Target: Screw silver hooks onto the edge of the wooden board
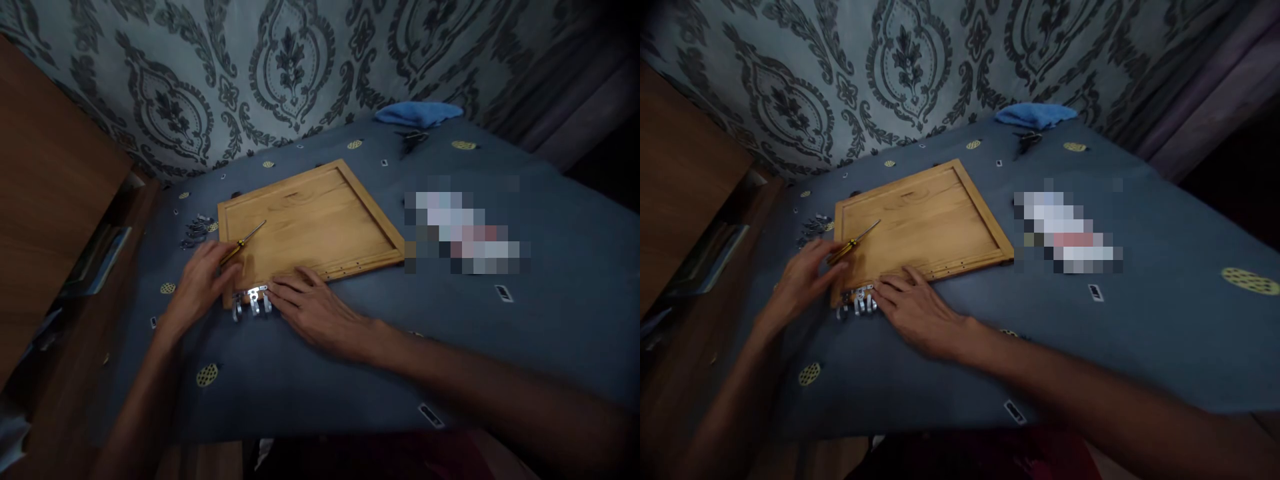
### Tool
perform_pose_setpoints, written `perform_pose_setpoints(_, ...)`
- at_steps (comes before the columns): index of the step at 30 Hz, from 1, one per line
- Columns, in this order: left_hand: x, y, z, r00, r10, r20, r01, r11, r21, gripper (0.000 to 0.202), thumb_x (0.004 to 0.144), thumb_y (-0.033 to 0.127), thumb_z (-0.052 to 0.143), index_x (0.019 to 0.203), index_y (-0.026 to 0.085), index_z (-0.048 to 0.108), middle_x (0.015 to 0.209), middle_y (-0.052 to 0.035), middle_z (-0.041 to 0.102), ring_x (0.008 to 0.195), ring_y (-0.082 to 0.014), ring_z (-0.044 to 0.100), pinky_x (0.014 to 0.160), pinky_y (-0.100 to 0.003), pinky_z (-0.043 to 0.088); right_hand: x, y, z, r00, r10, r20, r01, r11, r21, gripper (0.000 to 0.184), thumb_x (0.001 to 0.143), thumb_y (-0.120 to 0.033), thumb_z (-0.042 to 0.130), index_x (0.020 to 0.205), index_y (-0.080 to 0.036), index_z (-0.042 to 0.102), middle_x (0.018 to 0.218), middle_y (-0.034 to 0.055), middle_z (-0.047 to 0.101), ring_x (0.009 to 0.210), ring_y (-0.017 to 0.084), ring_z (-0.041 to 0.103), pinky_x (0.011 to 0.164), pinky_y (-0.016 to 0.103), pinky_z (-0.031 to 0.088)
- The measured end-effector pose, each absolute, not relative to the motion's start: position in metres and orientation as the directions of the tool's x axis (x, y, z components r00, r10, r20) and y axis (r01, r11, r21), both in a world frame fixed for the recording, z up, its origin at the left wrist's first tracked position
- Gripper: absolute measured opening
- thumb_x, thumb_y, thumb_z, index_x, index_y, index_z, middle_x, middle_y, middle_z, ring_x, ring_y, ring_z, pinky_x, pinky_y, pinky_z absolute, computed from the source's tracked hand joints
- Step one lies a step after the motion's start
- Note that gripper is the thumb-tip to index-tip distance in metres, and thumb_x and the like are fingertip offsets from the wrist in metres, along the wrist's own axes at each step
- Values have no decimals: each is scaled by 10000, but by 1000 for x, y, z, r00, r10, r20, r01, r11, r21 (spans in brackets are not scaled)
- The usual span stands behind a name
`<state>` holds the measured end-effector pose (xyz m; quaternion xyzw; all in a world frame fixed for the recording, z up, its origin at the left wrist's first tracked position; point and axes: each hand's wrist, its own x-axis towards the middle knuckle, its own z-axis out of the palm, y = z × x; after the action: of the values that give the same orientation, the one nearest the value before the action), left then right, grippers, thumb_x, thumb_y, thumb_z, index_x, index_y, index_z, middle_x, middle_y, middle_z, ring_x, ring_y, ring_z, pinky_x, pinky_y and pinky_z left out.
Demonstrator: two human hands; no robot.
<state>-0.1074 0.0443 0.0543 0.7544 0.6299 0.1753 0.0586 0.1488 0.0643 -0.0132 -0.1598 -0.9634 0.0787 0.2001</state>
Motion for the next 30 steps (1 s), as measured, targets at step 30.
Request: perform_pose_setpoints(30, -89, 4, 54, 264, 964, 20, 885, -251, 392, 480, 919, 582, 708, 1256, 247, 646, 1234, -85, 694, 1168, -300, 630, 993, -442, 510, 151, 68, -9, -864, 327, 383, 235, 934, -268, 372, 1033, -132, 523, 1386, -110, 637, 1346, 174, 710, 1348, 297, 580, 1146, 600, 424)
